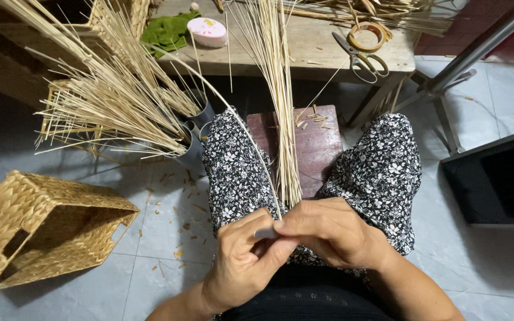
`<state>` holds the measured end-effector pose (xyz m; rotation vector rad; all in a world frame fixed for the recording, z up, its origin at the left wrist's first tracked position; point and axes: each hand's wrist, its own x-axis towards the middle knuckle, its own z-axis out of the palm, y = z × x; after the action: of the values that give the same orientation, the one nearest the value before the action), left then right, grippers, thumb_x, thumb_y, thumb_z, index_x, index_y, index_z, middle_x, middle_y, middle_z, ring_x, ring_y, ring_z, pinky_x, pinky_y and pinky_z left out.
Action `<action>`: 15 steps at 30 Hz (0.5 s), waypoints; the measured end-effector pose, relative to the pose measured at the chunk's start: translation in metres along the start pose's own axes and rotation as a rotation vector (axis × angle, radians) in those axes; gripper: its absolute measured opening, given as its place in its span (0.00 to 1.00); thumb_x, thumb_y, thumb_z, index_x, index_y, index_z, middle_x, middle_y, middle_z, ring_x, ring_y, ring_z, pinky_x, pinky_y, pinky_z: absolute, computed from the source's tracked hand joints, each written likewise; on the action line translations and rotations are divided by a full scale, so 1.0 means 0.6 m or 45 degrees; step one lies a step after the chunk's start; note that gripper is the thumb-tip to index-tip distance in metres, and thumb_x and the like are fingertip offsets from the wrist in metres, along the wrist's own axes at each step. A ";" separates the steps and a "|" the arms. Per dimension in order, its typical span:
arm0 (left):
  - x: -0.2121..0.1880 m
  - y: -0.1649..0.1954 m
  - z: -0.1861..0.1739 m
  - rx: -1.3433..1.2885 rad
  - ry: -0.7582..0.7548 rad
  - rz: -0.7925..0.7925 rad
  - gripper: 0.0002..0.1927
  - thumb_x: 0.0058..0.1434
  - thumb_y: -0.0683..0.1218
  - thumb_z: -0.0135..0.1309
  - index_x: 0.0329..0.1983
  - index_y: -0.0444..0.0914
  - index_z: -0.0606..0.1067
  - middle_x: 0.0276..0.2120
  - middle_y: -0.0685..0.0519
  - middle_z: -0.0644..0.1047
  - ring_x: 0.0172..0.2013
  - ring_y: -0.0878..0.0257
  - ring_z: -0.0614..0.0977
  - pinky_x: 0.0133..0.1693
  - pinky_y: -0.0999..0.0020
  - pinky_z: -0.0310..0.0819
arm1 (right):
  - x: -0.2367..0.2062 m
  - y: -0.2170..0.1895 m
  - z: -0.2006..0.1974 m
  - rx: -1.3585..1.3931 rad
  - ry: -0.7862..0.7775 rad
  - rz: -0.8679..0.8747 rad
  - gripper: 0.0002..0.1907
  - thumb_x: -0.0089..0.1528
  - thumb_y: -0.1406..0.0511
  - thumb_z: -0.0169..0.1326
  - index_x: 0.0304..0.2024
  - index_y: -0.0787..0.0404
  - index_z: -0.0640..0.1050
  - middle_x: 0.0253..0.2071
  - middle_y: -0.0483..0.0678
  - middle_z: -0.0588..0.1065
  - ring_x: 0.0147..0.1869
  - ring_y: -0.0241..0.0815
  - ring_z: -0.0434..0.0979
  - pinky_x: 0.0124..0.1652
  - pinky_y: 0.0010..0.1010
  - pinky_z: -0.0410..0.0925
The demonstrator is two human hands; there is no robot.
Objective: The person sits on the floor and splits thin bamboo sticks into narrow strips, using a small knife to peel and separate the strips by hand. They gather the processed strips into a bundle on their lap, trim pieces with scissors, and set finished strips aside.
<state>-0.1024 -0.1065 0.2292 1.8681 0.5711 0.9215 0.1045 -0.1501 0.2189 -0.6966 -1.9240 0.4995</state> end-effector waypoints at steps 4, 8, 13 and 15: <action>-0.012 -0.019 0.000 -0.207 -0.029 0.012 0.07 0.66 0.42 0.58 0.34 0.34 0.75 0.25 0.54 0.71 0.25 0.66 0.73 0.29 0.68 0.68 | -0.004 0.005 0.003 -0.039 -0.022 0.067 0.26 0.62 0.76 0.61 0.61 0.66 0.70 0.39 0.51 0.79 0.38 0.47 0.83 0.37 0.34 0.74; -0.024 -0.034 0.004 -0.297 -0.110 -0.058 0.14 0.68 0.43 0.58 0.27 0.35 0.71 0.24 0.54 0.70 0.25 0.66 0.71 0.29 0.68 0.63 | -0.017 0.030 0.004 -0.100 0.038 0.156 0.30 0.61 0.76 0.61 0.64 0.65 0.67 0.43 0.55 0.81 0.43 0.47 0.86 0.41 0.31 0.78; -0.032 -0.056 -0.005 -0.268 -0.332 -0.141 0.16 0.64 0.42 0.59 0.23 0.34 0.69 0.22 0.55 0.67 0.22 0.67 0.68 0.25 0.68 0.60 | -0.043 0.085 -0.006 -0.101 0.174 0.314 0.31 0.65 0.74 0.58 0.69 0.62 0.64 0.45 0.51 0.81 0.44 0.38 0.83 0.42 0.28 0.77; -0.036 -0.064 -0.006 -0.270 -0.429 -0.168 0.16 0.63 0.42 0.59 0.22 0.34 0.68 0.21 0.55 0.66 0.21 0.67 0.67 0.24 0.67 0.59 | -0.056 0.106 -0.015 0.000 0.330 0.464 0.29 0.68 0.74 0.54 0.71 0.62 0.62 0.46 0.51 0.78 0.47 0.39 0.80 0.46 0.28 0.74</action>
<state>-0.1185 -0.1031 0.1883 1.7216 0.3692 0.5412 0.1402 -0.1242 0.1614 -1.0668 -1.5601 0.6010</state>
